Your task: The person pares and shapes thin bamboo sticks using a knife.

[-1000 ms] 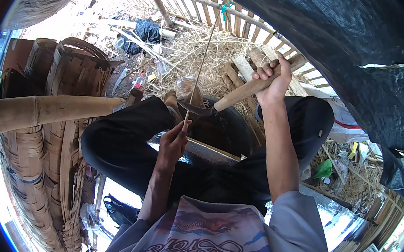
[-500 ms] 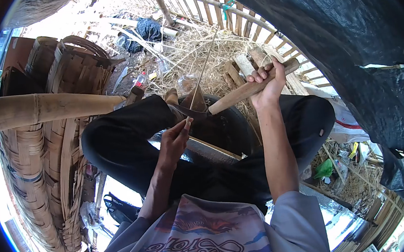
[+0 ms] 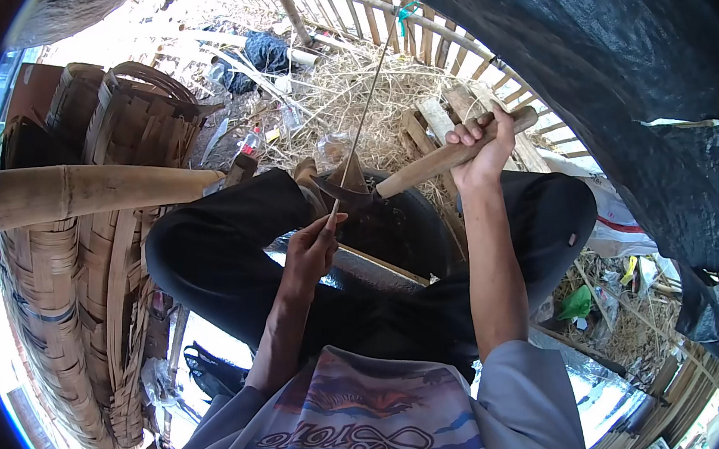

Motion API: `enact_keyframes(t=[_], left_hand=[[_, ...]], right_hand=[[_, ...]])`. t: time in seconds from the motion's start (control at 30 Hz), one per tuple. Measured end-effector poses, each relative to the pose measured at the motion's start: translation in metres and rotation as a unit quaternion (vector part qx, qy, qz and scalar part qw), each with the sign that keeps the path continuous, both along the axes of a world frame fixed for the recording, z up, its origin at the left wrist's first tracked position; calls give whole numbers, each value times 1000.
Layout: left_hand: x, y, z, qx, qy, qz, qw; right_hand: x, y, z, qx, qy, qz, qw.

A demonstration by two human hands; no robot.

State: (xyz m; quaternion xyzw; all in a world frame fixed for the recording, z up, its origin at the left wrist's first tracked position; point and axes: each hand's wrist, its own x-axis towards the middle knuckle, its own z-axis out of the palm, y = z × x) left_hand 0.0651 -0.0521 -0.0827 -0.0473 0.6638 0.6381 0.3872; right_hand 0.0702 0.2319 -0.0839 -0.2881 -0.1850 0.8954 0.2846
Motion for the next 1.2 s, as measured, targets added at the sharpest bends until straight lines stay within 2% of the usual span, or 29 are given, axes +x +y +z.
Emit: enact_keyframes(t=[0.03,0.1,0.17,0.23,0.3,0.37,0.43,0.5,0.57,0.63,0.83,0.93,0.97,1.07,1.2], left_hand=[[-1,2,2,0,-1,1,1000],[-2,5,11,-7,0,5,1000],[1,0,4,-13,1,10,1000],[1,2,3,-15,-1,11,1000],[0,2,9,4,0,-3,1000],[-2,4,11,-3,1,3,1000],[-1,4,11,-8,3,7,1000],[1,2,7,-27,0,15,1000],[1,4,7,-17,10,10,1000],[1,3,8,-11,19,8,1000],[5,1,6,-48,4,-4,999],[4,3,6,-6,21,-17,1000],[4,4,6,-5,23,-18,1000],[3,2,4,-8,18,-24,1000],[4,4,5,3,9,-14,1000]], right_hand=[[-2,4,1,0,-1,1,1000],[-7,10,-1,-17,-25,-141,990],[-5,7,-1,-36,-30,-131,990],[1,5,1,7,-5,-14,1000],[-1,9,-4,-2,-7,-6,1000],[-5,13,-8,-42,-27,-121,991],[-1,10,-12,-53,-26,-114,992],[3,5,-11,-16,-14,-19,1000],[0,8,-7,-9,-20,-25,999],[-2,13,-10,-38,-32,-118,992],[2,17,-13,-29,-40,-59,997],[0,27,-17,-21,-33,-153,988],[1,25,-19,-20,-35,-151,988],[6,9,-18,-27,-37,-26,999],[0,21,-29,-44,-21,-163,985]])
